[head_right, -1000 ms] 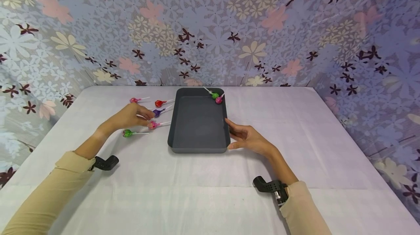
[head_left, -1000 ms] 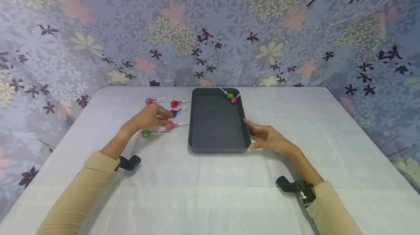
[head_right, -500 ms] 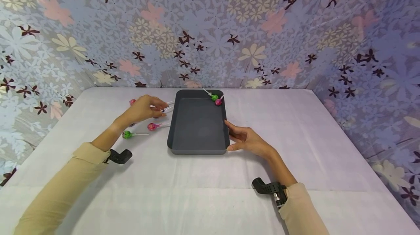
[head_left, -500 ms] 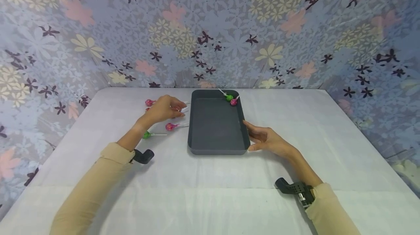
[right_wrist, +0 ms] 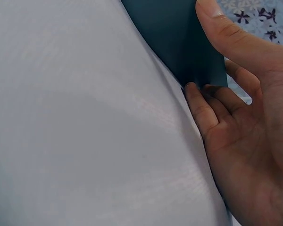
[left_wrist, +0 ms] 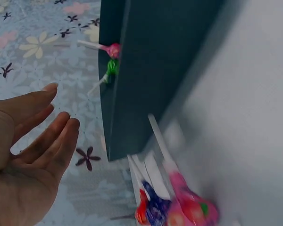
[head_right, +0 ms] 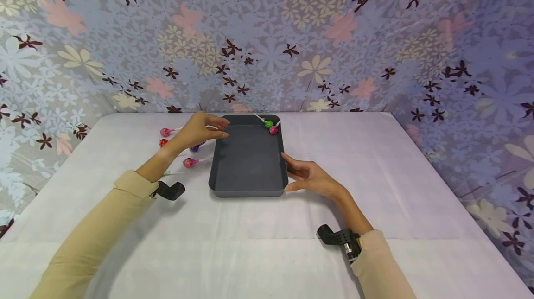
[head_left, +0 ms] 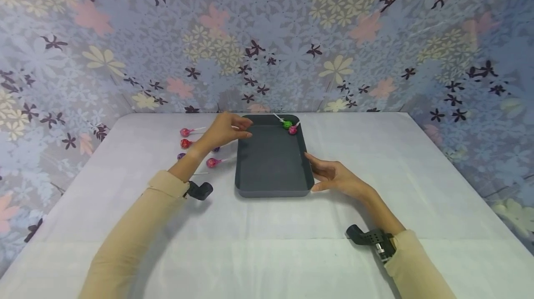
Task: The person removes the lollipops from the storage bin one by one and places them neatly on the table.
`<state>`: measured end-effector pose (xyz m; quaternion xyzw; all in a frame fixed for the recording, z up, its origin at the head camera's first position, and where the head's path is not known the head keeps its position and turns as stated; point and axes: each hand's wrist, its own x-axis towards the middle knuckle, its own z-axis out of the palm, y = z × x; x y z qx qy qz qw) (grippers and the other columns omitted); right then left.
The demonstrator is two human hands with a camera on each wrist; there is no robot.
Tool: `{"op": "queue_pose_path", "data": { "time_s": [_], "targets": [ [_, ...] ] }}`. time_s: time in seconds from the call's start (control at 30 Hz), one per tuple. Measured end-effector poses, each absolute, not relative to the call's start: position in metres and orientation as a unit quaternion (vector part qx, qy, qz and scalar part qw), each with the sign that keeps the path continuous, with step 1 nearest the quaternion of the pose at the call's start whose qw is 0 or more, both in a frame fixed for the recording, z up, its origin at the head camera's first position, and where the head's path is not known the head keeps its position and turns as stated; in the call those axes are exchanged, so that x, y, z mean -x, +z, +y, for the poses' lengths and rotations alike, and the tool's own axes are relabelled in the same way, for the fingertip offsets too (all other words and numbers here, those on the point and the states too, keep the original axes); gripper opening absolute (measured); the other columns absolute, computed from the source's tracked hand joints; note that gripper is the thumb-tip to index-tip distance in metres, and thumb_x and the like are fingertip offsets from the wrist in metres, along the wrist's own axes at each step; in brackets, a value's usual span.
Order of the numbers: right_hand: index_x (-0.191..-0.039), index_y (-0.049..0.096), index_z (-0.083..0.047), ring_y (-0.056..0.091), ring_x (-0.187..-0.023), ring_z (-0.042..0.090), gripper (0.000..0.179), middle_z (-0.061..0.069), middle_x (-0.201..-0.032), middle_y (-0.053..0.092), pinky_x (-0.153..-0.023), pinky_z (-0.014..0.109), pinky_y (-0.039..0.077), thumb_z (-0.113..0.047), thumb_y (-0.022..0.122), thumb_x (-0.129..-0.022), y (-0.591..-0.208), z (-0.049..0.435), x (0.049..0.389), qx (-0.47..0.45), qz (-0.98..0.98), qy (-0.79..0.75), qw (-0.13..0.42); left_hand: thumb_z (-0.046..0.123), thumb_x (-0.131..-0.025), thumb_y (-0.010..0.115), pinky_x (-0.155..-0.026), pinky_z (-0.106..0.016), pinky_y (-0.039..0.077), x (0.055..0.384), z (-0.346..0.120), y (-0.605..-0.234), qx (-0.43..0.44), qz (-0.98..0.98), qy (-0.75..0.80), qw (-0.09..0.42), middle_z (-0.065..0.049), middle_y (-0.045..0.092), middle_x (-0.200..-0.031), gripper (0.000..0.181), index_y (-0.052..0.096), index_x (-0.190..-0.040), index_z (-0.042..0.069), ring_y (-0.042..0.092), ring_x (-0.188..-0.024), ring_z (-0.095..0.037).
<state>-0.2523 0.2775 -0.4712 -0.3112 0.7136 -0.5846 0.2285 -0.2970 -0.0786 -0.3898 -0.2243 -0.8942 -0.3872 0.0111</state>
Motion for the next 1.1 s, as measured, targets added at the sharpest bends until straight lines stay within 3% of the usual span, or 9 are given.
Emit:
{"op": "queue_pose_path", "data": {
  "time_s": [0.2, 0.6, 0.87, 1.1],
  "targets": [
    [-0.154, 0.02, -0.002, 0.015, -0.148, 0.035, 0.091, 0.011, -0.164, 0.008, -0.108, 0.017, 0.035, -0.007, 0.076, -0.083, -0.472, 0.276, 0.253, 0.308, 0.717, -0.582, 0.228, 0.015, -0.088, 0.074, -0.087, -0.041, 0.056, 0.305, -0.06, -0.389, 0.217, -0.882, -0.418, -0.011, -0.017, 0.069, -0.118, 0.038, 0.067, -0.123, 0.001, 0.067, -0.108, -0.029],
    [-0.154, 0.022, -0.004, 0.013, -0.148, 0.035, 0.089, 0.01, -0.164, 0.008, -0.108, 0.017, 0.035, -0.006, 0.076, -0.083, -0.473, 0.277, 0.252, 0.298, 0.717, -0.586, 0.233, 0.011, -0.088, 0.072, -0.089, -0.039, 0.055, 0.333, -0.013, -0.399, 0.245, -0.872, -0.424, -0.027, -0.022, 0.068, -0.118, 0.037, 0.066, -0.121, -0.004, 0.066, -0.11, -0.031],
    [-0.154, 0.02, -0.003, 0.013, -0.149, 0.035, 0.09, 0.01, -0.164, 0.007, -0.109, 0.017, 0.035, -0.005, 0.075, -0.084, -0.471, 0.277, 0.253, 0.299, 0.71, -0.592, 0.237, 0.012, -0.089, 0.071, -0.093, -0.038, 0.054, 0.348, 0.005, -0.41, 0.214, -0.889, -0.401, -0.055, -0.019, 0.067, -0.122, 0.039, 0.064, -0.124, -0.004, 0.064, -0.113, -0.03],
    [-0.154, 0.02, 0.0, 0.012, -0.148, 0.036, 0.09, 0.013, -0.164, 0.006, -0.109, 0.017, 0.035, -0.006, 0.076, -0.083, -0.474, 0.276, 0.253, 0.304, 0.703, -0.597, 0.238, 0.007, -0.091, 0.067, -0.089, -0.037, 0.056, 0.353, 0.01, -0.416, 0.178, -0.875, -0.443, -0.079, -0.021, 0.064, -0.126, 0.036, 0.063, -0.125, -0.006, 0.066, -0.109, -0.034]
  ]
}}
